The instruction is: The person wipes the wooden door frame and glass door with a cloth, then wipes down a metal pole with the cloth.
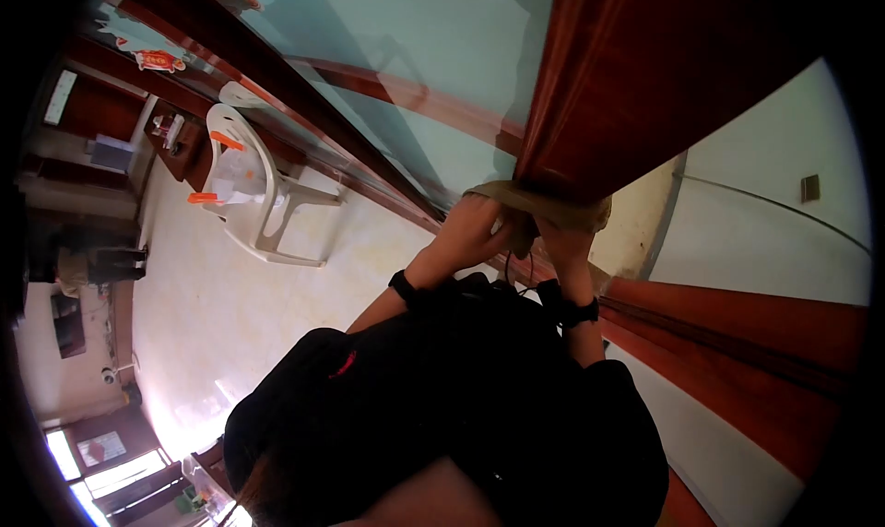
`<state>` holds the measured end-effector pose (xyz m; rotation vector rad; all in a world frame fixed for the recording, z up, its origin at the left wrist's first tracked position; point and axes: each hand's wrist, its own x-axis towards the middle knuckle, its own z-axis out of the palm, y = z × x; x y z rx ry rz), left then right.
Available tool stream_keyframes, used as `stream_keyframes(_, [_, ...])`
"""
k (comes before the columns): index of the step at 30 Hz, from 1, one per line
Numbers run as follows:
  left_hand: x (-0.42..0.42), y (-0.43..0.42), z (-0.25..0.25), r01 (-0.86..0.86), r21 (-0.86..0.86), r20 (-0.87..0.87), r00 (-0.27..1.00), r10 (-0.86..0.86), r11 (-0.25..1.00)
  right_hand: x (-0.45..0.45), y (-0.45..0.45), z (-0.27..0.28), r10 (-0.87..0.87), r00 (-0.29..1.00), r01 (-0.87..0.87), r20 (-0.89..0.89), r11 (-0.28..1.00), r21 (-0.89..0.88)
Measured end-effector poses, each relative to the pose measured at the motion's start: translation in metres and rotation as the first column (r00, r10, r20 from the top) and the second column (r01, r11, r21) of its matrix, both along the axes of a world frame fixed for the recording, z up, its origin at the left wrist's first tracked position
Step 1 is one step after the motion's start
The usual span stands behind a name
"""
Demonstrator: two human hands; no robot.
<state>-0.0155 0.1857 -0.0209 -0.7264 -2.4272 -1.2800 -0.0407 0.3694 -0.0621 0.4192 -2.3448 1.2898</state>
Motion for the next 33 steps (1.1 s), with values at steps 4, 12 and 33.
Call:
stream_keyframes(4, [-0.001,0.001,0.0,0.043,-0.054,0.008,0.999,-0.043,0.998,0.015,0.013,-0.012,-0.032,0.972,0.077,-0.234,0.979,0.187])
stream_keyframes(12, [-0.006,-0.01,0.014,-0.177,-0.009,-0.295,0.941,0.166,0.984,0.045,0.022,0.005,-0.037,0.957,0.118,-0.287,0.956,0.269])
stream_keyframes(33, [-0.019,-0.022,-0.029,-0.359,-0.259,-0.21,0.927,0.31,0.897,-0.028,-0.101,0.041,0.124,0.895,0.038,-0.429,0.936,0.351])
